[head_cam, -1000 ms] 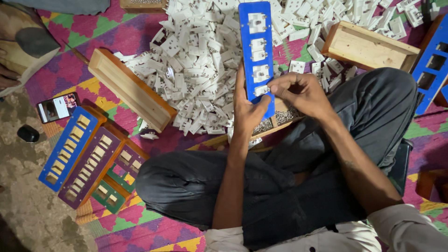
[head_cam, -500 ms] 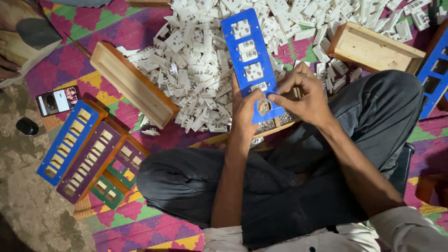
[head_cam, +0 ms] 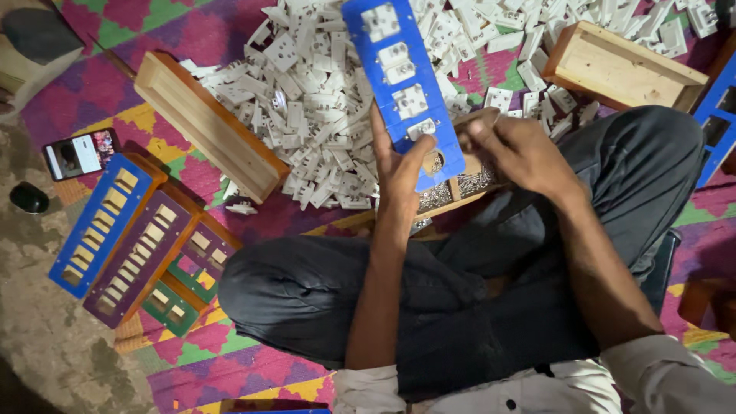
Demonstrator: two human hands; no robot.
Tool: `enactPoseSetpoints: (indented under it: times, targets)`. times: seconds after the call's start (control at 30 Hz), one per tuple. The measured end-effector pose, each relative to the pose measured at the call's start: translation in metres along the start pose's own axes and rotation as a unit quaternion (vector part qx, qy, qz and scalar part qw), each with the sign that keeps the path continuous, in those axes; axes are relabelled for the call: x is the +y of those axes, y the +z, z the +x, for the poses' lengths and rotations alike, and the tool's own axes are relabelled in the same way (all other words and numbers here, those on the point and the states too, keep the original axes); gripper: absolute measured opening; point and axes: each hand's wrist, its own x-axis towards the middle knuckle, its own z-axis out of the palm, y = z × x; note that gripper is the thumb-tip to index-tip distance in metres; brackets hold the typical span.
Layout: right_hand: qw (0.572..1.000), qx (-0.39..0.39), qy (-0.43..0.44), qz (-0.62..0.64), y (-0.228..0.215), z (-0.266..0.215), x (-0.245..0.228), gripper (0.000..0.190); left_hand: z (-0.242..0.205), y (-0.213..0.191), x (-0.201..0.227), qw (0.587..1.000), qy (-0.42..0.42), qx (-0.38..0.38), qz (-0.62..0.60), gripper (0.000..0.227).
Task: The person sits on a patterned mat and assembles small white plastic electrical components into blue plastic frames. They pick components from a large pile, place them into slots, and secure them with small metal fasteners from a wooden box. Completed frames are set aside.
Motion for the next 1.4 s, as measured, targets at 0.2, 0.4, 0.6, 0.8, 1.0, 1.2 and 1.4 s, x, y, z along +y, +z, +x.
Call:
enactPoseSetpoints:
  times: [0.2, 0.4, 0.6, 0.8, 1.0, 1.2, 1.4]
  targets:
    - [0.968, -0.091, 0.055, -0.229, 0.027, -0.005, 0.01, 0.038, -0.004, 0.016, 0.012, 0.998, 0.056, 0.002, 0.016, 0.086]
    - [0.971, -0.068, 0.058, -0.22, 0.025, -0.003, 0.016, 0.033, -0.003, 0.016, 0.009, 0.997, 0.037, -0.006, 0.064, 0.079]
    - [0.982, 0.009, 0.097, -0.165, 0.0, -0.001, 0.01, 0.026, -0.008, 0.019, 0.008, 0.998, -0.015, -0.065, 0.018, 0.079]
    - [0.989, 0.136, 0.044, 0.045, 0.003, 0.003, 0.009, 0.013, -0.009, 0.026, 0.015, 0.97, 0.009, -0.072, 0.231, 0.076]
    - [0.957, 0.157, 0.055, 0.24, 0.012, 0.005, 0.025, 0.005, -0.011, 0.029, 0.016, 0.974, 0.013, -0.108, 0.201, 0.073]
    - [0.967, 0.118, 0.026, 0.224, 0.012, 0.003, 0.03, 0.009, -0.009, 0.025, 0.014, 0.957, 0.03, -0.095, 0.272, 0.076]
    - [0.949, 0.124, 0.04, 0.289, 0.008, 0.008, 0.012, 0.027, -0.007, 0.028, 0.012, 0.953, 0.049, -0.084, 0.286, 0.076]
